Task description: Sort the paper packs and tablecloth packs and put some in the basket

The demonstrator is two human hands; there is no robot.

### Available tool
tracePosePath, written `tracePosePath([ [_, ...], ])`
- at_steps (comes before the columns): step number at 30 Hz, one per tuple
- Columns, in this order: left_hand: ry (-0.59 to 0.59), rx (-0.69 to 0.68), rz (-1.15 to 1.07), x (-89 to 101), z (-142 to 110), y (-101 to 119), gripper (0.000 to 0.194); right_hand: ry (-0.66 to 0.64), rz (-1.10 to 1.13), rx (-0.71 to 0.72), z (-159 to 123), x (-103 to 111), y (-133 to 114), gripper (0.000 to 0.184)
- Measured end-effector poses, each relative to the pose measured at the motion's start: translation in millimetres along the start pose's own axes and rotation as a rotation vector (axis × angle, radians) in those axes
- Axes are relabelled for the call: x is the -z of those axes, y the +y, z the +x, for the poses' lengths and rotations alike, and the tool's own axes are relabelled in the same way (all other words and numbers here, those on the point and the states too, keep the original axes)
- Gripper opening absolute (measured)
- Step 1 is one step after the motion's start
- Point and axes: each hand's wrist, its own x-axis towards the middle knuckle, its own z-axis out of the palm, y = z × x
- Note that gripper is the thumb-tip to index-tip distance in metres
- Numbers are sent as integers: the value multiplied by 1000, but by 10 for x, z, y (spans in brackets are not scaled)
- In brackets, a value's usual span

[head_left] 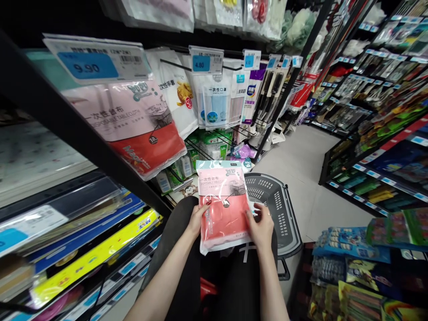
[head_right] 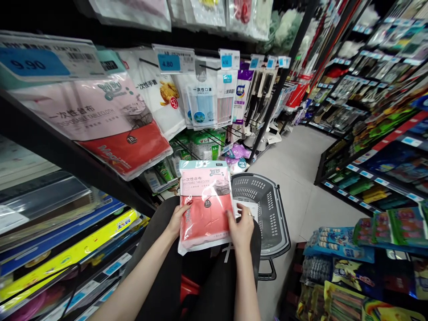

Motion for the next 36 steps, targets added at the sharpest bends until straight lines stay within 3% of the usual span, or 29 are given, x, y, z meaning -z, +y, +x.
tracePosePath([
  [3,7,-20,44,14,25,-37,23,-128,-205,155,-258,-231,-436,51],
  [6,55,-13,47,44,34,-54,27,-187,-391,142,-505,-544,-742,80],
  [8,34,5,5,52,20,-42,33,-215,-466,117,-594,-678,-812,88],
  [13,-249,80,-110,-27,-52,23,69,-202,-477,81,-632,-794,-741,74],
  [17,-292,52,-78,-58,-57,27,75,-99,-474,23,-634,-865,-740,58],
  [19,-282,-19,-40,-34,-40,23,74,-78,-440,36,-587,-776,-775,55],
  [21,-268,-76,2,-4,-26,29,70,-74,-340,27,-480,-520,-810,55],
  [26,-269,-36,-79,17,-9,50,66,-22,16,-142,-106,578,-749,46],
  [29,-296,-13,-127,14,9,44,70,-54,399,-214,9,984,-554,48],
  [32,-277,-36,-102,16,22,38,76,-144,624,-297,38,930,-276,56],
  [36,-221,-37,-102,25,26,26,76,-346,788,-347,65,464,41,54],
])
